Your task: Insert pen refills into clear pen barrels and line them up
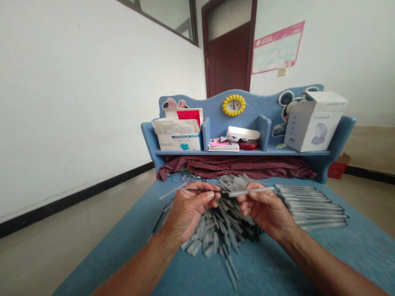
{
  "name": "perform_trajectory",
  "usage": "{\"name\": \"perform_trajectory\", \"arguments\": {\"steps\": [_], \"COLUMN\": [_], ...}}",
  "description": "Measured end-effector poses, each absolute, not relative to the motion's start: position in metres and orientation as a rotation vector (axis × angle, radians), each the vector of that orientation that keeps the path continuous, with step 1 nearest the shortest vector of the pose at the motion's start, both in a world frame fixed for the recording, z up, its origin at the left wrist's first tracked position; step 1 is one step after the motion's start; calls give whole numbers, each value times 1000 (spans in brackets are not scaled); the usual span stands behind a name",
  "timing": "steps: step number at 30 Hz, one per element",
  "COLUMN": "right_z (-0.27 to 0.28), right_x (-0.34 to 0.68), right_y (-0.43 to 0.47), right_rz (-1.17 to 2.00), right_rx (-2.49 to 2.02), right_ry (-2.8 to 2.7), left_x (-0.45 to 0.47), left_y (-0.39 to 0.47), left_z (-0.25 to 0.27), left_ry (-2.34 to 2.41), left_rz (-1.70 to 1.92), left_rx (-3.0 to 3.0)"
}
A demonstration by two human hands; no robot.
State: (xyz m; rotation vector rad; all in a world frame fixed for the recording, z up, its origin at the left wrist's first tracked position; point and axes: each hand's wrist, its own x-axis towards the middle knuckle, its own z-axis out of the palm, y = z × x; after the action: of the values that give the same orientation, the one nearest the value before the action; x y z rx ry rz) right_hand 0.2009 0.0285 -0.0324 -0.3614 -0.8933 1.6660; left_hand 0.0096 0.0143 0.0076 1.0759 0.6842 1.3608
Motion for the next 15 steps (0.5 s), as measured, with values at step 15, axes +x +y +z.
{"name": "perform_trajectory", "arguments": {"steps": [15], "right_z": [-32], "right_x": [200], "right_y": [28], "right_rz": [1687], "right_rx": [-388], "right_ry": [-826], "left_x": [20], "left_y": [13], "left_z": [1], "left_ry": [689], "left_rz": [1392], "left_rx": [1002]}}
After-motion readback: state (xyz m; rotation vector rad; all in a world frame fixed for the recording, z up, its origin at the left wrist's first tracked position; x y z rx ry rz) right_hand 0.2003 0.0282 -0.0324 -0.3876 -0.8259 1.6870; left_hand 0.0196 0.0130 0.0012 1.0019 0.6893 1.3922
